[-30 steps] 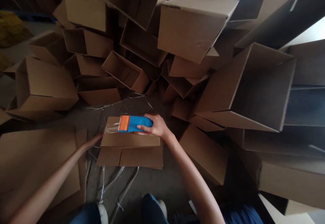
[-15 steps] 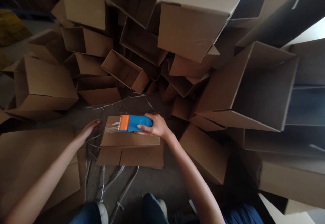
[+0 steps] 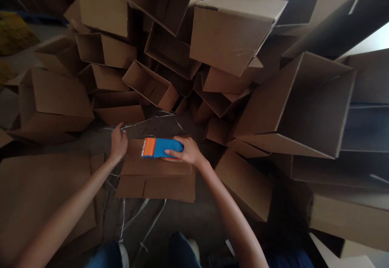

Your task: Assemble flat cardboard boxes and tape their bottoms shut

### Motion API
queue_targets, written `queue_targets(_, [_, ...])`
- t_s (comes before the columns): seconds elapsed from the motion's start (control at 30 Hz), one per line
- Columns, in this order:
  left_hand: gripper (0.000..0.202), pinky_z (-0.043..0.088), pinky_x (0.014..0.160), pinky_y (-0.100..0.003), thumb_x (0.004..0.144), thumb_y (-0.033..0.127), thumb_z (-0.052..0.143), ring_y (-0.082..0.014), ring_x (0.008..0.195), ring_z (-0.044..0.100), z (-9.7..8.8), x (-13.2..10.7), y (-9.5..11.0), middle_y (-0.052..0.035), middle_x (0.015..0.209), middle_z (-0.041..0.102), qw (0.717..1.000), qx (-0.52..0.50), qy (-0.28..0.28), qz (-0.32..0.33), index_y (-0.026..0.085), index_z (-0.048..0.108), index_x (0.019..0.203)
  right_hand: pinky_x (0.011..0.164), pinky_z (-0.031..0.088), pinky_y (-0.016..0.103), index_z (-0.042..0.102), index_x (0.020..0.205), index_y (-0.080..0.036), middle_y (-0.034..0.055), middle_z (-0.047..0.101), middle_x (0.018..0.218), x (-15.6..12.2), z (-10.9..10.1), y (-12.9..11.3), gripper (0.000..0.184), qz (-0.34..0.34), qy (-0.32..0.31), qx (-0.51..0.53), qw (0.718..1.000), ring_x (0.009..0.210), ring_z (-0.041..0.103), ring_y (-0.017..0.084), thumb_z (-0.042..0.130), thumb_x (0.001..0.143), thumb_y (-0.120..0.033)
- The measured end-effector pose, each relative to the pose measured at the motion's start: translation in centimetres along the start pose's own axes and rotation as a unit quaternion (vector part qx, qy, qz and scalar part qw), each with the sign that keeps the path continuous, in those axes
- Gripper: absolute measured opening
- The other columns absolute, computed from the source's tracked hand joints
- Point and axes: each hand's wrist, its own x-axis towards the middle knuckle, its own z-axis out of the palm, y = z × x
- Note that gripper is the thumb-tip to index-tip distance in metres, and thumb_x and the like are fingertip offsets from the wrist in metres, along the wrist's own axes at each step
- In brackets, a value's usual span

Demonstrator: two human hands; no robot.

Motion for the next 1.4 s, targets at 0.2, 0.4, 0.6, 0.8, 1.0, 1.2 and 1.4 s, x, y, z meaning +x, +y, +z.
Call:
queue_targets(0.2, [0.044,0.040,0.103,-0.047,0.094,0.029,0.031,-0.0343,0.120,0.057,1.3,-0.4,-0.4,-0.0235,0.115,0.067,0.991,0.102,-0.089,-0.012,0.009,0.067,0.110,0.056,0.030,0.024,0.050,0.069,-0.020,-0.0032,0.046,0.062,0.1,0.1,0.0,0.044,-0.003,0.005,0.016,1.000,0.057,0.045,0.011,0.062,0.082,-0.060])
queue_targets(0.4, [0.045,0.043,0.096,-0.047,0.093,0.033,0.034,-0.0374,0.114,0.061,0.7,-0.4,0.6,-0.0236,0.112,0.070,0.980,0.152,-0.125,-0.027,0.011,0.072,0.100,0.056,0.030,0.024,0.049,0.070,-0.020,-0.0033,0.045,0.063,-0.1,0.1,-0.1,0.043,0.002,0.010,0.017,1.000,0.057,0.043,0.011,0.053,0.088,-0.059])
queue_targets(0.6, [0.045,0.048,0.086,-0.042,0.094,0.035,0.036,-0.0369,0.108,0.066,0.3,-0.7,1.7,-0.0230,0.110,0.072,0.967,0.196,-0.143,-0.076,0.012,0.073,0.106,0.058,0.031,0.025,0.049,0.069,-0.019,-0.0019,0.046,0.064,-0.4,0.3,-0.1,0.045,0.016,0.029,0.029,0.999,0.059,0.045,0.012,0.045,0.093,-0.057])
queue_targets(0.8, [0.046,0.049,0.082,-0.042,0.093,0.037,0.037,-0.0379,0.107,0.066,0.1,-0.8,2.4,-0.0227,0.108,0.073,0.955,0.231,-0.150,-0.114,0.013,0.073,0.108,0.062,0.034,0.025,0.051,0.070,-0.019,-0.0015,0.047,0.067,-0.6,0.7,-0.3,0.042,0.024,0.067,0.035,0.997,0.064,0.047,0.013,0.049,0.092,-0.055])
queue_targets(1.0, [0.046,0.051,0.082,-0.040,0.094,0.038,0.037,-0.0359,0.107,0.067,-0.1,-0.9,3.2,-0.0217,0.109,0.073,0.948,0.247,-0.145,-0.138,0.015,0.073,0.111,0.066,0.037,0.026,0.057,0.077,-0.020,0.0006,0.056,0.076,-0.9,1.0,-0.2,0.040,0.040,0.088,0.053,0.994,0.070,0.051,0.016,0.053,0.089,-0.057])
queue_targets(1.2, [0.049,0.051,0.083,-0.040,0.095,0.039,0.035,-0.0351,0.108,0.067,-0.1,-1.1,3.3,-0.0225,0.110,0.073,0.947,0.245,-0.137,-0.158,0.014,0.073,0.112,0.059,0.035,0.024,0.056,0.075,-0.019,-0.0016,0.049,0.068,-1.3,1.5,-0.6,0.043,0.102,0.106,0.095,0.985,0.064,0.045,0.013,0.058,0.083,-0.061])
queue_targets(1.4, [0.053,0.051,0.083,-0.039,0.096,0.043,0.033,-0.0350,0.109,0.067,-0.5,-1.2,3.1,-0.0236,0.110,0.073,0.950,0.226,-0.142,-0.161,0.012,0.073,0.112,0.056,0.034,0.023,0.052,0.073,-0.020,-0.0029,0.045,0.065,-1.4,1.9,-0.6,0.046,0.121,0.120,0.106,0.980,0.062,0.042,0.013,0.059,0.079,-0.065])
